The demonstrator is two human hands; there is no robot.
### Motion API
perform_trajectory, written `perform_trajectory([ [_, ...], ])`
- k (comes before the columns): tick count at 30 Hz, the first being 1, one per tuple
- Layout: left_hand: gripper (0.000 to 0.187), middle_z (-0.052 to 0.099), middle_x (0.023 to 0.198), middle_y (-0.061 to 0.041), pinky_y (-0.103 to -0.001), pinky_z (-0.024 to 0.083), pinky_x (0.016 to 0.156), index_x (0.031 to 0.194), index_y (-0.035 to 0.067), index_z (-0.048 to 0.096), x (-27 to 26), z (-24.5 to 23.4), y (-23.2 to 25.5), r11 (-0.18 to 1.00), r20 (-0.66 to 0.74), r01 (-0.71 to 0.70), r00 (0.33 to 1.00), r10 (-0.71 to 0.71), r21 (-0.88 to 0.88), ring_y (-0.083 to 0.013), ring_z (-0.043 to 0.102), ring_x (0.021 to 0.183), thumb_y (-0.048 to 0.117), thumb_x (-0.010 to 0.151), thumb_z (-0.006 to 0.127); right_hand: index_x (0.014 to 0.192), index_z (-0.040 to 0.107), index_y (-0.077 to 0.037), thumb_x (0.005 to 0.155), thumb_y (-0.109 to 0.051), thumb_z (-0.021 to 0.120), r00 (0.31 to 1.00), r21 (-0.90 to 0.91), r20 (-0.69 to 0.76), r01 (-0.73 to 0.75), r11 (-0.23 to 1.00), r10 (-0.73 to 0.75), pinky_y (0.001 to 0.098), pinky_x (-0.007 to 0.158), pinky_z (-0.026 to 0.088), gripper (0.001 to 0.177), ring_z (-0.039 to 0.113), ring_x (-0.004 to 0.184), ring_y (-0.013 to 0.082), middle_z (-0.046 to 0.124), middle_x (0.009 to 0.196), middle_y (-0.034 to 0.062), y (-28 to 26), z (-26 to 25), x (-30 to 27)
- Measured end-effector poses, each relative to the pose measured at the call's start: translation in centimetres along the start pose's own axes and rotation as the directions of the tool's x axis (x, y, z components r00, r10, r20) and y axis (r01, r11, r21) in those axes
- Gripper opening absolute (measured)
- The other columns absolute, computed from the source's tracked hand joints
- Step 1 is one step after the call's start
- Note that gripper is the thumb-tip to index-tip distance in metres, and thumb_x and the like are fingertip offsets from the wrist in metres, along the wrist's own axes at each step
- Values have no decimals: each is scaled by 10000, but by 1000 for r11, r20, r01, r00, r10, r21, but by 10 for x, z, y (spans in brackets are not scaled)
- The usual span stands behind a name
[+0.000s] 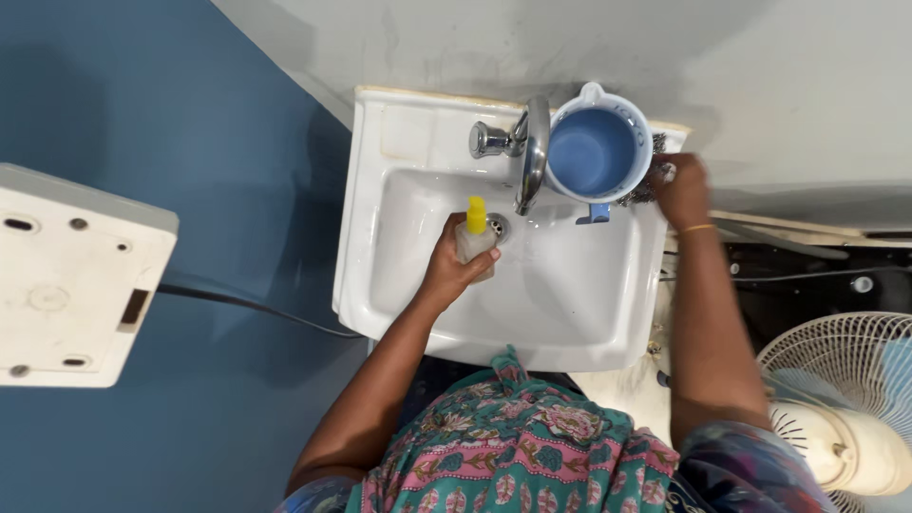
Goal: The person applies liquid from a bottle onto a steel wool pad and scrubs a bathroom faucet and the surrounding sink ledge, then uses a cup to rinse the faucet with water.
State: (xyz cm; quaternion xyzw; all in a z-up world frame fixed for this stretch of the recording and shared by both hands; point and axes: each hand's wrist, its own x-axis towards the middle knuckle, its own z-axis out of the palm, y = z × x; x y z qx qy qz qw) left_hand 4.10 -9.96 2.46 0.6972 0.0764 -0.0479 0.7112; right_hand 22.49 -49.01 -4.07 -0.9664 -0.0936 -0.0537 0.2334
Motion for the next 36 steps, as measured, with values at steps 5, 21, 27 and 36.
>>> perform_trajectory([
  [5,618,636,1137,-79,-341,550,918,1353,61,501,2,-3,-14,997,30,45,999,-44,-66,-176,630,1064,250,856,816,1360,651,0,607,-234,929,990,-318,-65,102,943,-129,595,947,467,837,507,1199,487,562,1357,279,-7,45,-9],
  [21,690,586,1349,-77,-386,520,1017,1528,114,347,-13,-12,-5,965,212,147,972,-100,-217,-191,628,1166,294,964,700,1117,676,52,939,-388,690,800,-376,365,-340,862,475,534,848,551,475,681,985,480,681,1054,308,-48,3,-55],
  [27,672,630,1102,-127,-403,597,833,1492,94,371,-19,-9,-26,764,163,309,951,-264,-567,-219,672,955,230,936,723,1166,668,60,970,-330,583,634,-54,701,-409,911,326,456,917,553,445,729,1007,369,752,1088,256,-102,15,-108],
  [36,604,649,1124,-111,-401,645,774,1473,14,440,-31,-16,-34,851,83,292,955,-286,-437,-180,685,921,103,930,690,1423,507,-48,958,-246,473,547,547,837,-837,-29,-20,500,966,540,507,641,1091,289,639,1243,166,-180,80,-105],
])
